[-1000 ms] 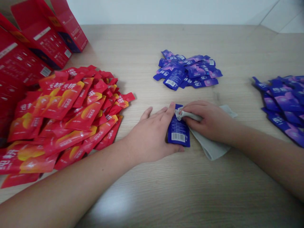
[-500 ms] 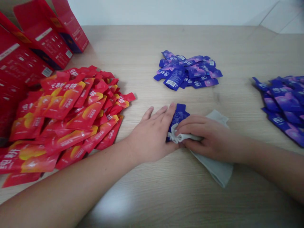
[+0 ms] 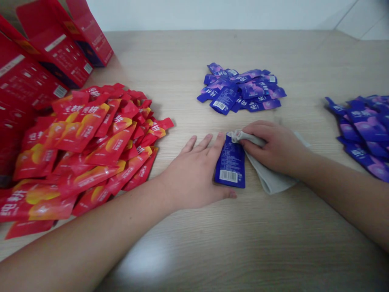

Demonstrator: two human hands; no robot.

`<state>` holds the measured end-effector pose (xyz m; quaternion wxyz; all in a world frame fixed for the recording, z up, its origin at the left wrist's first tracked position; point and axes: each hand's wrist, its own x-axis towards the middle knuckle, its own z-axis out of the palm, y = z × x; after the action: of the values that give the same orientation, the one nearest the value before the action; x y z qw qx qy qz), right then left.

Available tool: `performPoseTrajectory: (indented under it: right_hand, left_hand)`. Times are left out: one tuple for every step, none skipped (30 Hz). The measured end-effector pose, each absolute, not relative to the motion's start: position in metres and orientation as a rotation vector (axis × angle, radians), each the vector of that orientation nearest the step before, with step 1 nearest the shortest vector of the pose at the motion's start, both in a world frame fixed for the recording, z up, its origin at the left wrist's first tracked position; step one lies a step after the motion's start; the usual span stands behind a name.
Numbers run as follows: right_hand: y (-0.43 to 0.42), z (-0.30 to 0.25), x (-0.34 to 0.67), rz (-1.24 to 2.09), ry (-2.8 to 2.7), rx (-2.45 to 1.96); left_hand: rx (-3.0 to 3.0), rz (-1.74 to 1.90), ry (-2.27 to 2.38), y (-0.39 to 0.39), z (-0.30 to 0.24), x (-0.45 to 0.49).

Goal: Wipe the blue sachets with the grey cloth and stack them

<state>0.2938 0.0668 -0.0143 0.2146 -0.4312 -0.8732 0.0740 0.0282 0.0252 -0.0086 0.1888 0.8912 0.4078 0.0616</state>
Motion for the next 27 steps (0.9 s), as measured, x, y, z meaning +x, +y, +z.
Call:
performPoseTrajectory:
  right_hand:
    - [0.061,-0.010,0.291,0.249,-2.425,-1.164]
    - [0.054,-0.006,0.288,0.306,-2.440,-1.118]
    - [0.045,-0.001,0.284,0.370,-2.463,-1.056]
    - [0.037,0.004,0.280,0.440,-2.496,-0.982]
    - [0.029,0.009,0.275,0.505,-2.533,-0.901]
    - [0.023,0.013,0.272,0.555,-2.566,-0.823]
    - [0.018,0.015,0.269,0.591,-2.591,-0.762]
    - [0.015,0.016,0.266,0.618,-2.609,-0.722]
    - [0.013,0.016,0.265,0.639,-2.617,-0.704]
    - [0.014,0.014,0.264,0.655,-2.620,-0.702]
    - [0.015,0.012,0.263,0.667,-2.624,-0.710]
    - [0.017,0.009,0.263,0.669,-2.633,-0.725]
    - [0.021,0.006,0.264,0.649,-2.646,-0.748]
    - [0.025,0.003,0.265,0.602,-2.661,-0.781]
    - [0.029,0.000,0.267,0.535,-2.670,-0.829]
    - [0.035,-0.002,0.270,0.459,-2.670,-0.886]
    - [0.041,-0.005,0.274,0.388,-2.657,-0.948]
    - [0.047,-0.008,0.278,0.330,-2.635,-1.010]
    - [0.054,-0.011,0.283,0.283,-2.600,-1.081]
    - [0.061,-0.014,0.289,0.245,-2.548,-1.164]
    - [0.068,-0.017,0.294,0.218,-2.482,-1.254]
    - [0.074,-0.019,0.300,0.201,-2.409,-1.348]
    - [0.079,-0.021,0.305,0.191,-2.333,-1.437]
    - [0.082,-0.022,0.309,0.194,-2.268,-1.508]
    - [0.085,-0.022,0.313,0.210,-2.219,-1.557]
    - [0.086,-0.022,0.315,0.235,-2.183,-1.587]
    - [0.085,-0.021,0.317,0.263,-2.148,-1.607]
  left_hand:
    - [2.507,0.169,1.147,0.025,-0.009,0.028]
    - [2.507,0.167,1.146,0.025,-0.009,0.028]
    - [2.506,0.168,1.144,0.025,-0.009,0.028]
    - [2.506,0.168,1.139,0.025,-0.009,0.028]
    - [2.509,0.169,1.131,0.025,-0.010,0.028]
    - [2.513,0.170,1.123,0.025,-0.010,0.027]
    - [2.517,0.170,1.117,0.025,-0.011,0.027]
    - [2.519,0.171,1.115,0.025,-0.011,0.027]
    - [2.520,0.175,1.114,0.025,-0.012,0.027]
    - [2.517,0.180,1.113,0.025,-0.012,0.027]
    - [2.510,0.190,1.113,0.025,-0.013,0.027]
    - [2.502,0.199,1.112,0.025,-0.013,0.028]
    - [2.493,0.207,1.111,0.026,-0.013,0.028]
    - [2.485,0.211,1.112,0.026,-0.013,0.029]
    - [2.478,0.212,1.113,0.026,-0.012,0.029]
    - [2.471,0.212,1.115,0.025,-0.012,0.030]
    - [2.466,0.213,1.117,0.025,-0.011,0.030]
    - [2.463,0.216,1.119,0.024,-0.011,0.030]
    - [2.465,0.220,1.115,0.023,-0.011,0.031]
    - [2.478,0.223,1.104,0.021,-0.011,0.030]
    - [2.498,0.224,1.087,0.020,-0.010,0.030]
    - [2.519,0.224,1.071,0.019,-0.011,0.030]
    - [2.532,0.228,1.058,0.018,-0.011,0.029]
    - [2.530,0.246,1.052,0.017,-0.011,0.028]
    - [2.507,0.284,1.056,0.017,-0.011,0.027]
    - [2.464,0.339,1.073,0.018,-0.012,0.027]
    - [2.409,0.404,1.099,0.020,-0.013,0.026]
